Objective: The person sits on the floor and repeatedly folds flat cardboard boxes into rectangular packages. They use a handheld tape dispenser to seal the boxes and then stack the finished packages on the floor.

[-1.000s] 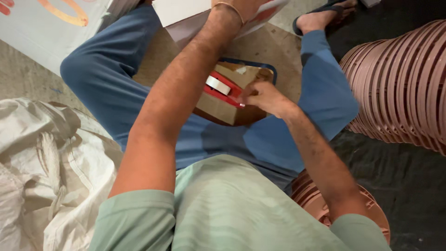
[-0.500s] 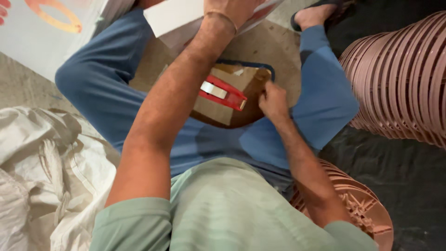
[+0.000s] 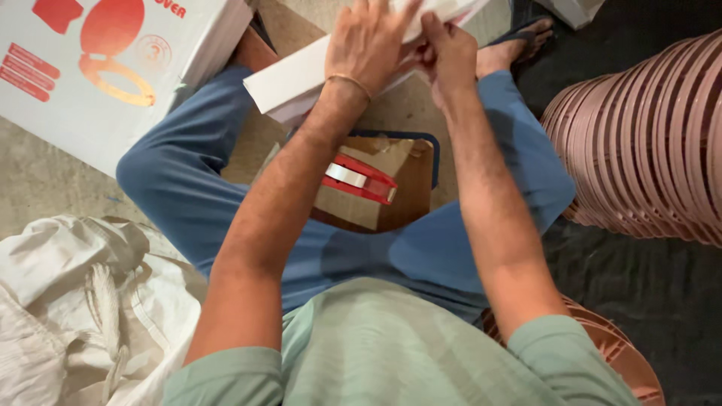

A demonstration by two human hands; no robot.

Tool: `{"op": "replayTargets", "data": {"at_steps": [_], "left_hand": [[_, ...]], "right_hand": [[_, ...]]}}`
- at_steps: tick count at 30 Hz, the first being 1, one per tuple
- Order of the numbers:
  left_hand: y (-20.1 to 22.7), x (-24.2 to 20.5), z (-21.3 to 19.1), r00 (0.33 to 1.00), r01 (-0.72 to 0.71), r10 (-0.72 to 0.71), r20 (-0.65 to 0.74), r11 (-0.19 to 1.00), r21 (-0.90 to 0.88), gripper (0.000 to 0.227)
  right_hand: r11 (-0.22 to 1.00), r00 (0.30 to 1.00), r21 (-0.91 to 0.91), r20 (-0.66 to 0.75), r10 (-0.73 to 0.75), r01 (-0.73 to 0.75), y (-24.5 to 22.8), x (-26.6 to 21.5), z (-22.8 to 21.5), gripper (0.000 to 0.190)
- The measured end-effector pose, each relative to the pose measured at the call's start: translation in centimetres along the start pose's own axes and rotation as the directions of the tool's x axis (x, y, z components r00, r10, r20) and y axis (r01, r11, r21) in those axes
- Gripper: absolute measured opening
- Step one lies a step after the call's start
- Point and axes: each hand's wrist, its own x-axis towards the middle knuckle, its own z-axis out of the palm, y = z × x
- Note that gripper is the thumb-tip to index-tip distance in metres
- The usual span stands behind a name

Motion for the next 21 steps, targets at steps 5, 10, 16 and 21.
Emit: {"op": "replayTargets", "data": {"at_steps": [5,10,16,21], "left_hand": [[0.3,-0.8,-0.8,0.993,-0.069,0.072,0.093,0.997,-0.043,0.064],[-1.0,0.7,-0.4,0.956,0.209,-0.196,0.219,0.977,-0.038,0.070],[-7.4,-1.4,-4.1,0.786,0.408,-0.381,0.486,0.911,0.054,0.084],[-9.7,-5.3,-6.8,0.854,0.381,-0.343,0.391,0.925,-0.021,0.081]], "right_hand": [[0.583,0.908,-0.741,0.086,-0.409,0.333,1.7,0.8,-2.7,0.018],[0.169,0.841,-0.884,0.332,-0.427,0.435,-0.1,-2.1,-2.3,0.040],[0.624,0.833,-0.768,0.435,0.343,0.144,-1.1,-13.5,-1.2,0.022],[0.463,0.695,-0.883,0.286,0.660,-0.077,-0.8,-18.6,1.1,0.028]]}}
